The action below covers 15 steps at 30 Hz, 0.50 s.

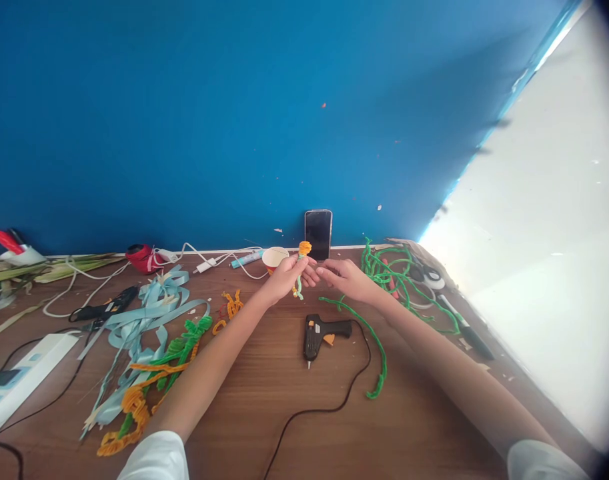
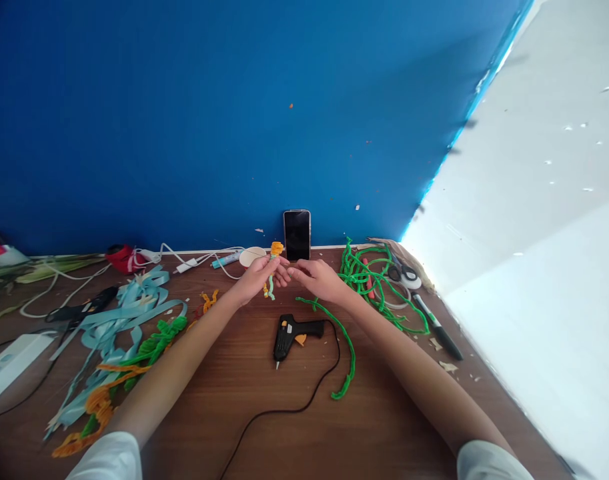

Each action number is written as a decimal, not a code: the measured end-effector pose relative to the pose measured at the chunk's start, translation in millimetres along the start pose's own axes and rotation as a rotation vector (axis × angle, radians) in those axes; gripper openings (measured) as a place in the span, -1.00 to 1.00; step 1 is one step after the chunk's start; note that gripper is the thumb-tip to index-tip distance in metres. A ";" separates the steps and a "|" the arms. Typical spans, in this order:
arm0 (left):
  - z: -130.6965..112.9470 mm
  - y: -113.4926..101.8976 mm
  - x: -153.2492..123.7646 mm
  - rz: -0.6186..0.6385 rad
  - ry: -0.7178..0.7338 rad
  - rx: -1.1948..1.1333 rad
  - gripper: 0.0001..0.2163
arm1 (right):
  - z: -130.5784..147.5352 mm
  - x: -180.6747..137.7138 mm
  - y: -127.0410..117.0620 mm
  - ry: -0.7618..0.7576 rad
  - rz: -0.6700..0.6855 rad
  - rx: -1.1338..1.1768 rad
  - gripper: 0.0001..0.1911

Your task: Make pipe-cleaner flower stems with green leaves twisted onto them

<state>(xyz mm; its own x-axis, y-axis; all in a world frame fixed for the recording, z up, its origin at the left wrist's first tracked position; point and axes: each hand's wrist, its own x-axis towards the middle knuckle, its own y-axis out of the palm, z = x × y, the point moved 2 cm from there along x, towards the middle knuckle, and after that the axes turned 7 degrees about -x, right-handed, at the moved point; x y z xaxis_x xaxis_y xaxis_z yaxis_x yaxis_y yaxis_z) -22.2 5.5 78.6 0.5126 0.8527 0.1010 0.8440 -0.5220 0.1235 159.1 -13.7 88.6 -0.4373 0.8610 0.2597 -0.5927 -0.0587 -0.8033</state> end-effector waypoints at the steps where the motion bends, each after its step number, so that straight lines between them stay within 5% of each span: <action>1: -0.1 -0.2 0.0 0.001 0.002 0.001 -0.55 | 0.1 0.0 -0.1 -0.006 -0.008 -0.008 -0.55; 15: -6.4 4.3 -3.6 0.027 -0.022 0.009 -0.57 | 3.8 -1.9 -0.8 -0.066 -0.045 0.037 -0.54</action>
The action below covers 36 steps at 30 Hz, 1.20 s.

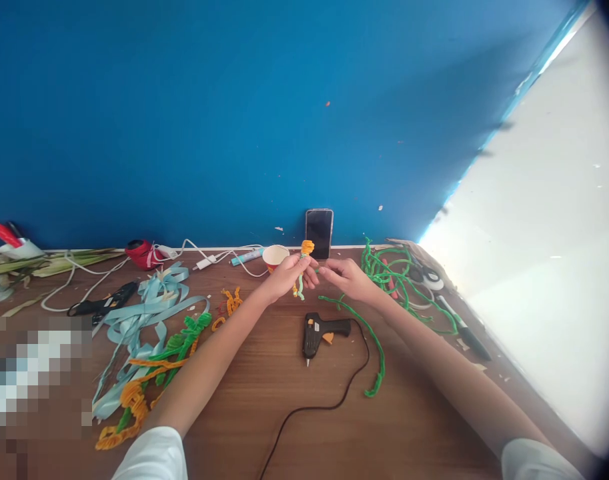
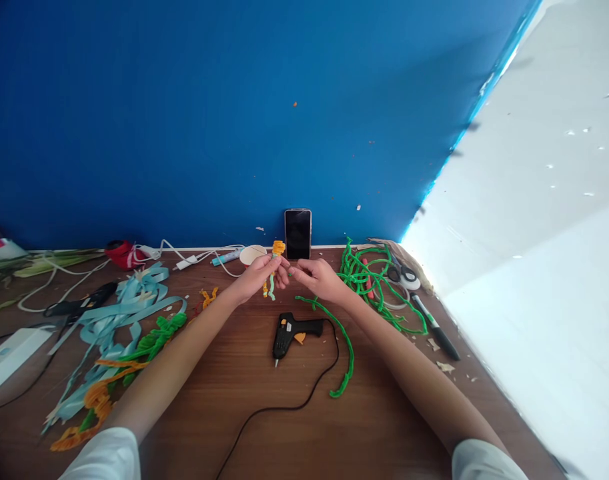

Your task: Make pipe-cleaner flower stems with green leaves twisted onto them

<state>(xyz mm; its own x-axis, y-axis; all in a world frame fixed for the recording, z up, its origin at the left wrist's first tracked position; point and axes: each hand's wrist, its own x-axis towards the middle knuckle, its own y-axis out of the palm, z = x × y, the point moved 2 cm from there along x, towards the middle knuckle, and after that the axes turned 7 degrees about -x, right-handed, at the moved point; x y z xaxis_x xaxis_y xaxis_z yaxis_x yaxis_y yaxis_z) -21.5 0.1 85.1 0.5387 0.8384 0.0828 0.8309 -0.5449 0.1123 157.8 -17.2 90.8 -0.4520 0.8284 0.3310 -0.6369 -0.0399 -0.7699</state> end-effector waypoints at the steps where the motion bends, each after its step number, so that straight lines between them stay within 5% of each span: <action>1: -0.5 0.9 -0.4 0.003 -0.001 0.001 -0.57 | -0.8 -0.2 0.8 -0.003 0.004 0.021 -0.54; 36: 6.8 -0.3 1.2 0.017 -0.013 0.002 -0.61 | 5.2 -0.8 6.2 -0.096 0.073 0.137 -0.51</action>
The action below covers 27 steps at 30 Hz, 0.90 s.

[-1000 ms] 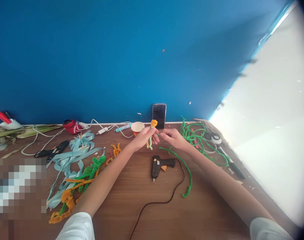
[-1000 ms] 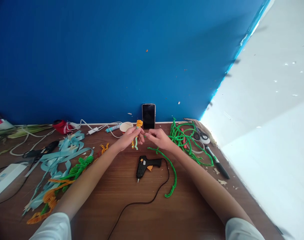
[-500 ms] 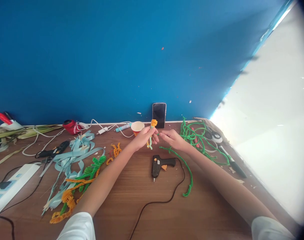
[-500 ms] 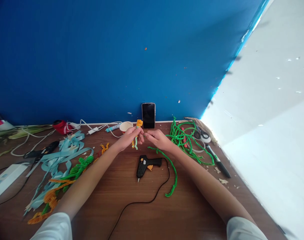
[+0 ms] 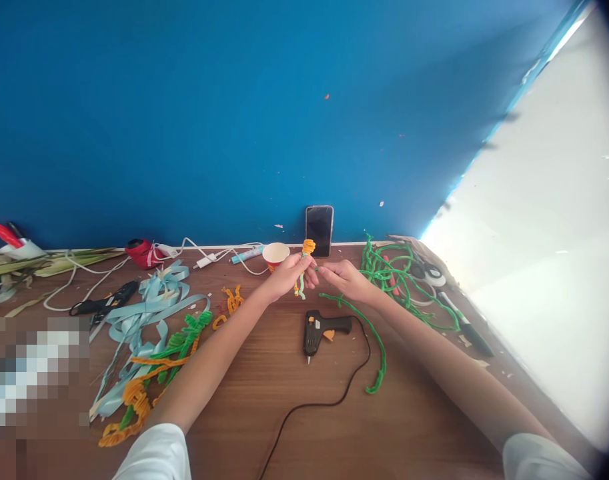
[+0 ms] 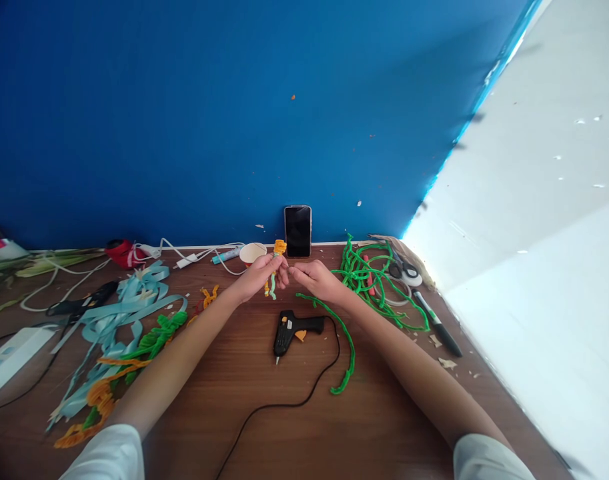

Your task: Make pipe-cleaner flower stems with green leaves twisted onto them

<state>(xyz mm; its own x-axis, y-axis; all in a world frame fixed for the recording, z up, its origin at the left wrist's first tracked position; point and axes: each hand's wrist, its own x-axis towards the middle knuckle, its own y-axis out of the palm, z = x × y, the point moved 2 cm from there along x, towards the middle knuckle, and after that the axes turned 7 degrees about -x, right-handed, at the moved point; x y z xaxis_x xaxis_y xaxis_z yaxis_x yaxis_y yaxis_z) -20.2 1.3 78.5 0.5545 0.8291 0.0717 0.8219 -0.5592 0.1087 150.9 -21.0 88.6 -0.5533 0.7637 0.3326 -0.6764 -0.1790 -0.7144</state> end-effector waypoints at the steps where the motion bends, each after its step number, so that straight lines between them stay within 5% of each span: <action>1: -0.2 0.1 -0.2 -0.002 -0.002 -0.003 -0.61 | 0.1 0.0 0.2 0.002 0.002 -0.005 -0.50; 27: -1.9 -9.5 2.9 -0.072 0.023 0.056 -0.63 | -7.8 -1.7 -1.6 0.159 0.059 0.188 -0.47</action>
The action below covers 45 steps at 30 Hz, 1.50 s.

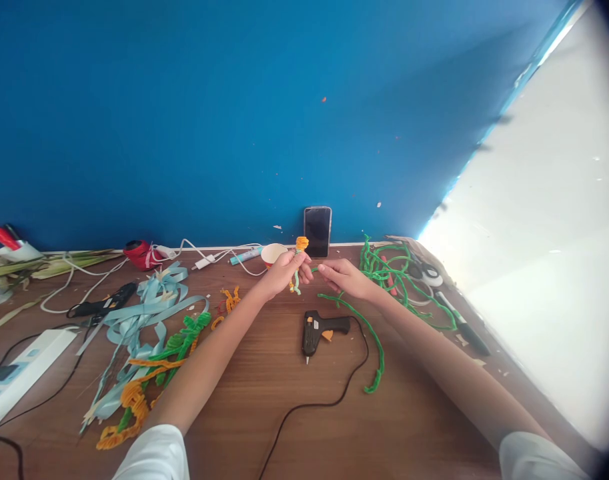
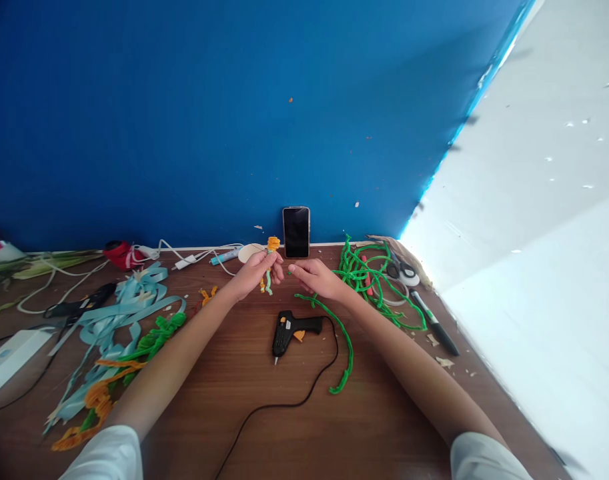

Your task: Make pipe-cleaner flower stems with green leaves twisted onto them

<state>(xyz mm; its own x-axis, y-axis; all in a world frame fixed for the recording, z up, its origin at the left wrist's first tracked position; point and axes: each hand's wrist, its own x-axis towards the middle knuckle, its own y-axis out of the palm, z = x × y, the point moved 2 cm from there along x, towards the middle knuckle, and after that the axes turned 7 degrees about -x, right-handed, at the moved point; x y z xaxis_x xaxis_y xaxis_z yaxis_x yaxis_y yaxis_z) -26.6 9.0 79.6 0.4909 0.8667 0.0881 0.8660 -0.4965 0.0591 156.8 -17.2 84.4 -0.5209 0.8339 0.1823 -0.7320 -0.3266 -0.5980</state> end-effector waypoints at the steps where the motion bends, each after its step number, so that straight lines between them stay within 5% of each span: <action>1: 0.0 0.1 0.0 -0.001 0.000 -0.003 -0.63 | -0.4 0.3 0.0 0.005 0.002 0.010 -0.47; 11: -3.8 3.9 -1.5 -0.004 0.023 -0.001 -0.64 | -6.4 1.9 2.6 0.019 0.024 0.128 -0.51; 45: -2.2 1.6 -0.5 -0.062 0.031 -0.080 -0.65 | -11.0 2.4 5.6 -0.036 -0.156 -0.015 -0.53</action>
<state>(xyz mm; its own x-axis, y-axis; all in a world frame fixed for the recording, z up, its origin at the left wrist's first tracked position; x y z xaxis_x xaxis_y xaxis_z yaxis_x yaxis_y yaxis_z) -25.7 7.7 81.8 0.4324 0.8946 0.1128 0.8836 -0.4454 0.1446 156.3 -12.1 73.0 -0.4172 0.8574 0.3013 -0.7984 -0.1874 -0.5722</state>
